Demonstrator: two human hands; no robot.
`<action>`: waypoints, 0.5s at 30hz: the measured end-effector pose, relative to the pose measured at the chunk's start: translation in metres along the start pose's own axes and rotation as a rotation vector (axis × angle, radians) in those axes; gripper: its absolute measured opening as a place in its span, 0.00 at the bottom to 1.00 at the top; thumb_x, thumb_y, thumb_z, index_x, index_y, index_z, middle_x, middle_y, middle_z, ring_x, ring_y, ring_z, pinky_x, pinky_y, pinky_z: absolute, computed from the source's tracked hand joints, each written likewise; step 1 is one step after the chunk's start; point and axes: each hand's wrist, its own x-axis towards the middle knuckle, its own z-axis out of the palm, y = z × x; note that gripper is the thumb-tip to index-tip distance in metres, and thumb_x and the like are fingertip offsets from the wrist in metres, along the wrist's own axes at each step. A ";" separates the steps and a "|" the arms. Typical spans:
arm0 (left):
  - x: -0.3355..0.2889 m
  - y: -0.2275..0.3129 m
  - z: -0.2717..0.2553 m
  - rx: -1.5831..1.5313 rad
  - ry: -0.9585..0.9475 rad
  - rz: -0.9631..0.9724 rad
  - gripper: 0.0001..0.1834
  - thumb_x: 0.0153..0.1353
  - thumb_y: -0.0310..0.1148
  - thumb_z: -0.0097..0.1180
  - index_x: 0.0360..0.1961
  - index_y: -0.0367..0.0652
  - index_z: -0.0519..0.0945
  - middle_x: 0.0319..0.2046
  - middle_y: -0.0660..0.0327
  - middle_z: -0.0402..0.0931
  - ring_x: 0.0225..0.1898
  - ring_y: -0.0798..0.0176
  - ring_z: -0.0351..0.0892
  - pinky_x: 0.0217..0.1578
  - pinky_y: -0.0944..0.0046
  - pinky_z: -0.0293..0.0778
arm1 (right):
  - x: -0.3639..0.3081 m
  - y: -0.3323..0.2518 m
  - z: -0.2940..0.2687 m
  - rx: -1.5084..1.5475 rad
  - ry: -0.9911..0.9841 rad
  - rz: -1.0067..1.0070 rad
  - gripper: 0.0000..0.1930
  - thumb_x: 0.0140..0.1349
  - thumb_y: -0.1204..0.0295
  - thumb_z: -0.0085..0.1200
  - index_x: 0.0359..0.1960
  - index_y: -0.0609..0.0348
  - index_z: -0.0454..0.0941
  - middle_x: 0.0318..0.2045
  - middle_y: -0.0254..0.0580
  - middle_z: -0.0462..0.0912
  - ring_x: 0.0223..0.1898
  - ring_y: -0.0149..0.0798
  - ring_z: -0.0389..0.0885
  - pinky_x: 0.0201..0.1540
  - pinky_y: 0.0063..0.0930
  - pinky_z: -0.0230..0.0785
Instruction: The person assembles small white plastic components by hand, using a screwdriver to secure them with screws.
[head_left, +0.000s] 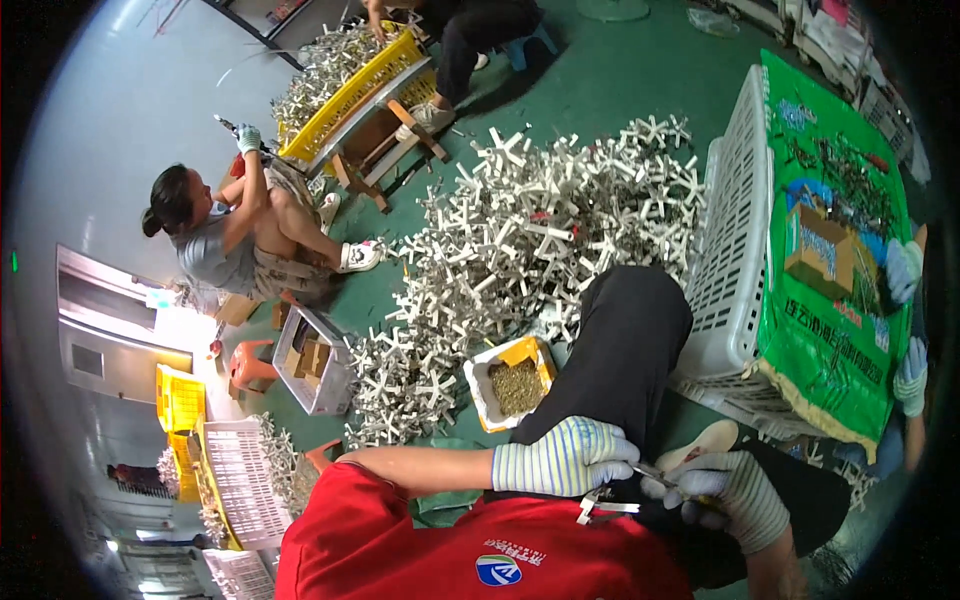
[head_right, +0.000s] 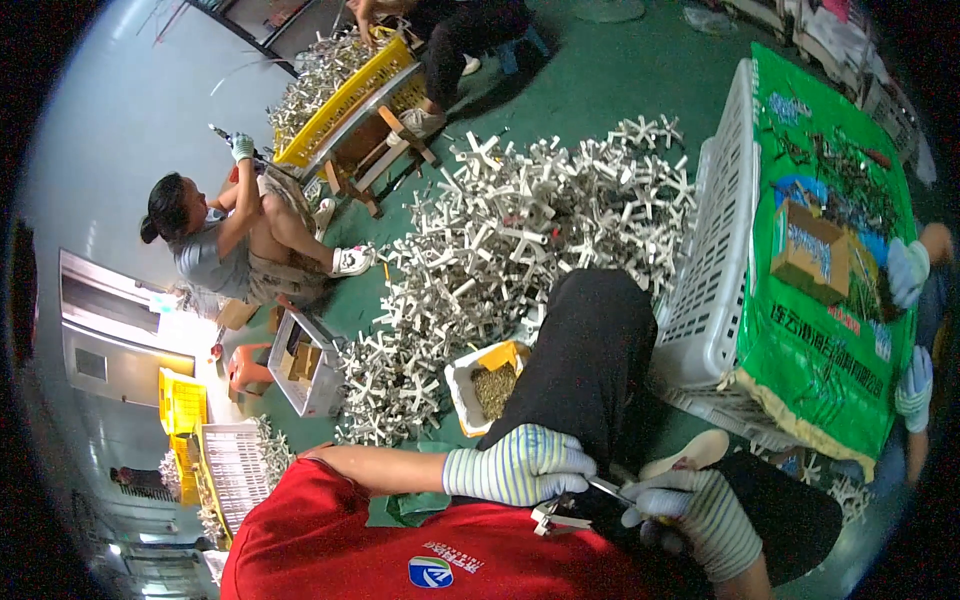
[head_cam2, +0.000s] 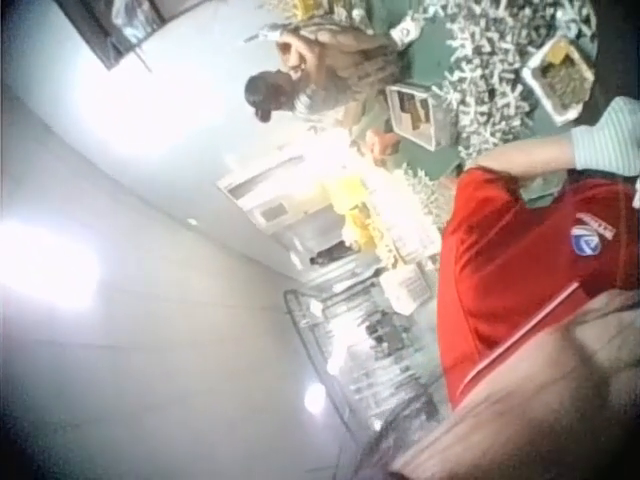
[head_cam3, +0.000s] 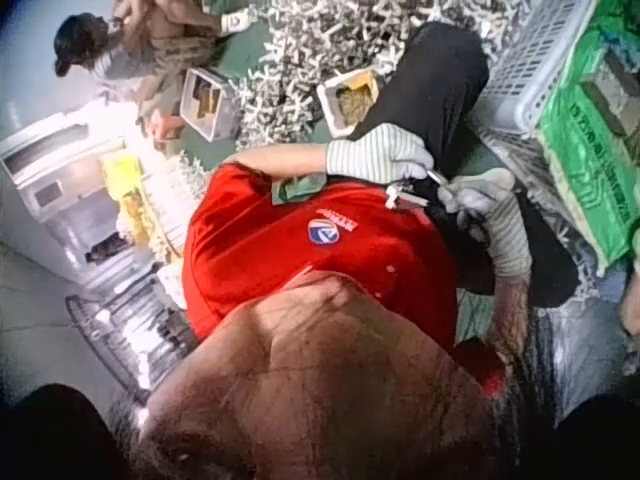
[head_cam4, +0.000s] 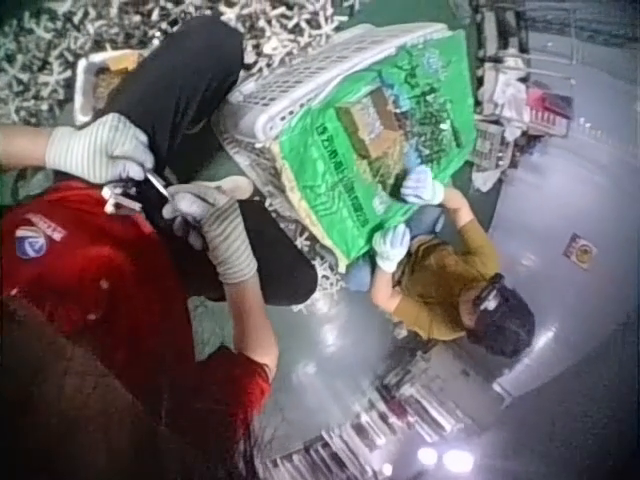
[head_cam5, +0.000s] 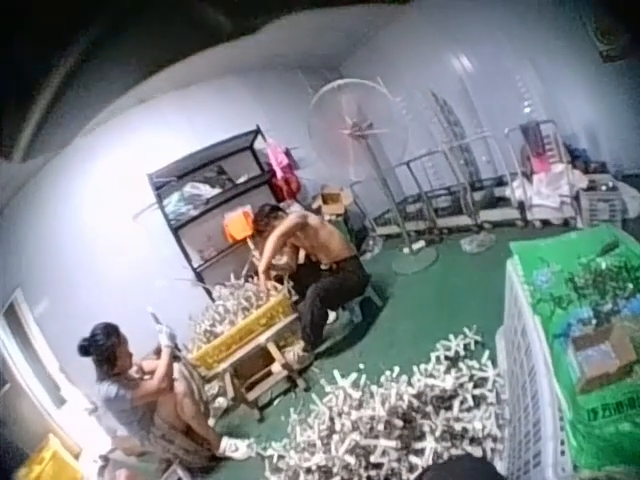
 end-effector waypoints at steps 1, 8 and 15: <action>0.000 0.000 0.000 -0.043 0.015 0.013 0.10 0.66 0.32 0.63 0.42 0.36 0.85 0.32 0.47 0.82 0.35 0.41 0.82 0.37 0.49 0.78 | 0.003 0.009 0.001 0.105 0.022 -0.018 0.12 0.63 0.67 0.63 0.42 0.61 0.89 0.28 0.34 0.87 0.24 0.28 0.83 0.19 0.20 0.66; 0.001 0.005 -0.006 -0.117 -0.013 -0.072 0.09 0.66 0.32 0.63 0.42 0.36 0.86 0.33 0.50 0.83 0.36 0.46 0.83 0.38 0.52 0.78 | -0.013 0.028 0.027 -0.484 0.348 -1.011 0.10 0.64 0.73 0.63 0.45 0.61 0.84 0.33 0.42 0.87 0.33 0.36 0.85 0.30 0.29 0.75; 0.005 0.001 -0.003 -0.130 -0.062 0.012 0.07 0.65 0.29 0.63 0.41 0.38 0.85 0.31 0.52 0.81 0.36 0.45 0.82 0.37 0.52 0.77 | -0.021 0.048 0.029 -0.873 0.314 -0.847 0.14 0.63 0.74 0.63 0.51 0.53 0.83 0.47 0.50 0.85 0.48 0.54 0.84 0.53 0.44 0.78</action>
